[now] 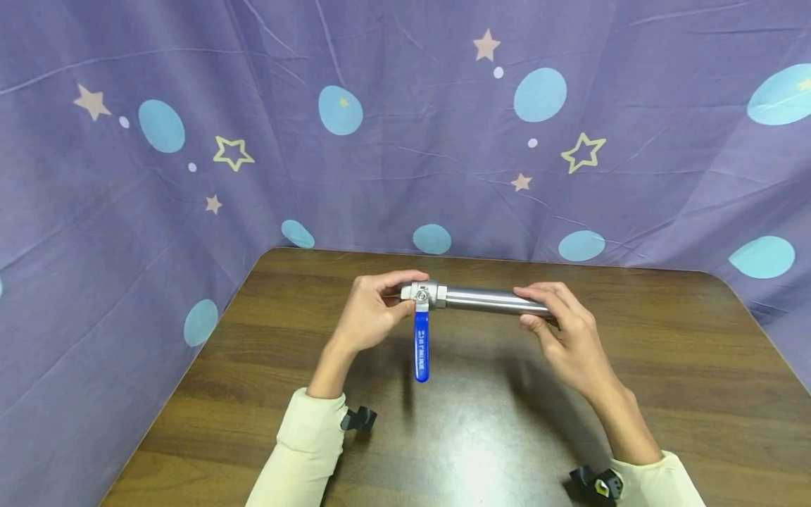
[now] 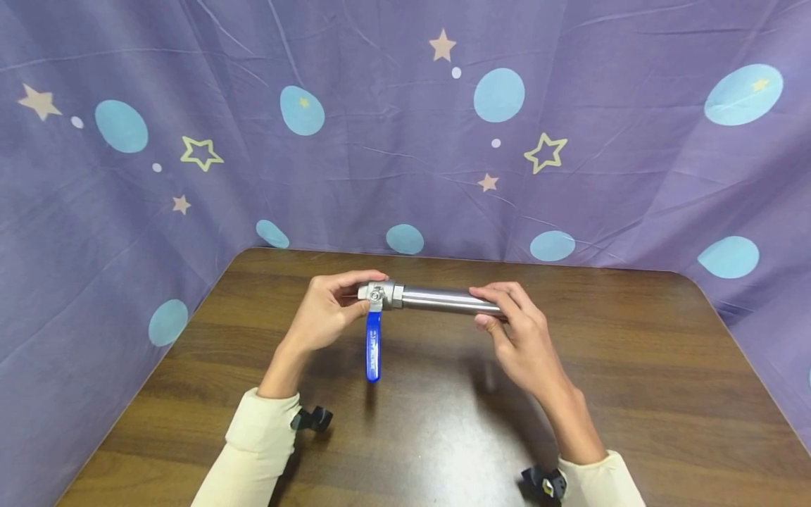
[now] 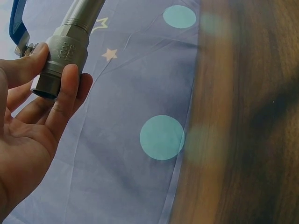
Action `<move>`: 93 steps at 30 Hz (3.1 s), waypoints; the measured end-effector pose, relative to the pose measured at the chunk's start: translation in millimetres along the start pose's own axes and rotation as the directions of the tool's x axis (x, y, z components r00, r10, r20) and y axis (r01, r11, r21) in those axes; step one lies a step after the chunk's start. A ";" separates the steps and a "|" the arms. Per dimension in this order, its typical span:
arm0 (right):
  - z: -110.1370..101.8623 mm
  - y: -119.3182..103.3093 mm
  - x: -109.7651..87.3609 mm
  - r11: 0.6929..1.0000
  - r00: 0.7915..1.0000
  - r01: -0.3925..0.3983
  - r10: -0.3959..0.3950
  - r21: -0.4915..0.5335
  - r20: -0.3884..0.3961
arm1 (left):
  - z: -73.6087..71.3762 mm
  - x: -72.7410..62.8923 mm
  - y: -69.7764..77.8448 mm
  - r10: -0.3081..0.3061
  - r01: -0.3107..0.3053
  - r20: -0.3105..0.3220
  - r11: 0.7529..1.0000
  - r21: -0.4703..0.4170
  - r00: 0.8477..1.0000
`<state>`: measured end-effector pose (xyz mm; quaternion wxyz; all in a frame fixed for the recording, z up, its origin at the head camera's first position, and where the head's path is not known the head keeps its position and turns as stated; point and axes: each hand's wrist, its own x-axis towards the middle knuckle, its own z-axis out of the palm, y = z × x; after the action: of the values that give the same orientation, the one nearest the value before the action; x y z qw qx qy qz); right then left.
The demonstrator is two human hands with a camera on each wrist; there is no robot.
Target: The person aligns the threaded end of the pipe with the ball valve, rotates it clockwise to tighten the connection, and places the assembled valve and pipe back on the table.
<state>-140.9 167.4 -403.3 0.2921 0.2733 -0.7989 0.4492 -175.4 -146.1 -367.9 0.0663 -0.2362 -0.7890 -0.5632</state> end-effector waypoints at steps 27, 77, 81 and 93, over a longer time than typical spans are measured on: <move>-1.5 1.9 -1.6 0.999 0.999 -0.048 0.048 0.004 0.007 | -0.1 0.1 1.2 0.003 -0.003 -0.009 1.000 -0.008 1.000; -3.2 0.3 -1.8 0.998 0.998 -0.057 0.056 0.009 0.040 | 0.1 0.5 1.3 0.002 -0.002 -0.005 1.000 0.018 1.000; -3.6 -0.1 -1.2 0.999 0.999 -0.043 0.043 -0.015 0.033 | 0.4 0.4 1.4 0.004 -0.004 -0.005 1.000 0.014 1.000; -4.5 0.2 -1.2 0.999 0.999 -0.041 0.041 -0.016 0.031 | 0.9 0.8 0.9 0.005 -0.005 0.000 1.000 -0.001 1.000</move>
<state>-139.2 171.7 -402.3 0.2723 0.2618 -0.8122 0.4446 -175.6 -144.8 -367.1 0.0678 -0.2382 -0.7881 -0.5636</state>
